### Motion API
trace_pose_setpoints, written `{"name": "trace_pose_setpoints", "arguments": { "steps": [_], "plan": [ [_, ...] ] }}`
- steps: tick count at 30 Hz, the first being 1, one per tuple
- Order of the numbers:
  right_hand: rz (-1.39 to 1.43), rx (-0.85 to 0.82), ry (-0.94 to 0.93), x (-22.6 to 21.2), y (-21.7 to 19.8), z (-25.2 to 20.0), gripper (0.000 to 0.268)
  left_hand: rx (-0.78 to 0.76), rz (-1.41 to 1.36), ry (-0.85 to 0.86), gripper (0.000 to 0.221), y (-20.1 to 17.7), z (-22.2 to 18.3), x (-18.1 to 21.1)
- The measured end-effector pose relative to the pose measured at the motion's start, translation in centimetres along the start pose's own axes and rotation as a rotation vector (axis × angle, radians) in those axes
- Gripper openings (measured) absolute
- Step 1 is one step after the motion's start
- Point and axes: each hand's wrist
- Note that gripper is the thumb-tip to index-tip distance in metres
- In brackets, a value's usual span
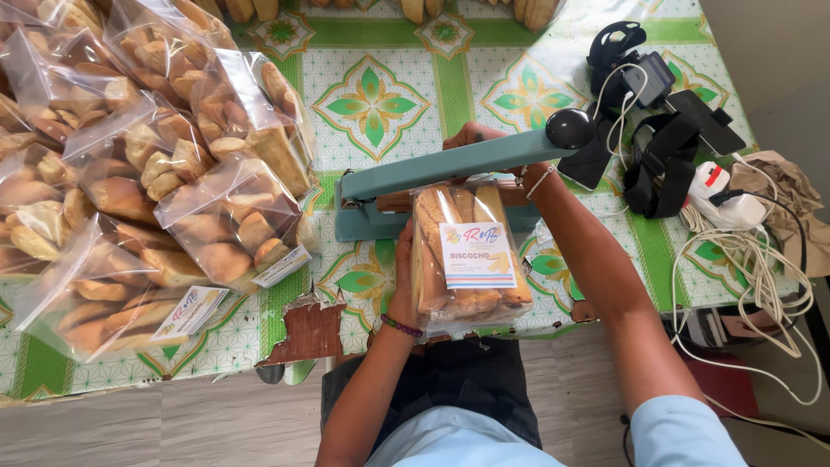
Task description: The person places a clear plastic bag filled with biscuits onto a table, positions it under a manual heat sealer, and presses the handle to seal the package. They repeat this process for multiple bags, moving the sealed items aside after each operation.
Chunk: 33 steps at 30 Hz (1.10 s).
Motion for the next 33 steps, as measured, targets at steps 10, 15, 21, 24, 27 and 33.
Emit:
{"name": "trace_pose_setpoints", "arguments": {
  "steps": [10, 15, 21, 24, 27, 33],
  "plan": [
    [-0.349, -0.149, 0.266, -4.6, 1.4, 2.2, 0.033, 0.070, -0.002, 0.052, 0.054, -0.5, 0.4, 0.2],
    [-0.385, -0.178, 0.338, -4.7, 1.4, 2.6, 0.035, 0.038, 0.028, 0.041, 0.057, 0.1, 0.2, 0.2],
    [-0.428, -0.253, 0.370, -6.3, 1.7, 3.8, 0.037, 0.045, 0.053, 0.079, 0.058, 0.3, 0.3, 0.3],
    [-0.546, -0.253, 0.388, -7.1, 2.0, 4.4, 0.036, 0.072, 0.031, 0.094, 0.055, -0.5, 0.7, 0.2],
    [-0.576, -0.260, 0.447, -7.6, 2.3, 5.2, 0.036, 0.061, -0.014, 0.081, 0.050, -1.2, 0.7, 0.3],
    [-0.654, -0.294, 0.480, -8.3, 2.3, 5.9, 0.034, 0.070, -0.027, 0.083, 0.049, -1.1, 0.6, 0.2]
  ]
}}
Point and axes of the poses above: each hand's wrist, its own z-axis towards the middle knuckle, its own y-axis out of the palm, x = y × z, and after that the axes turned 10 degrees about -z, right-handed
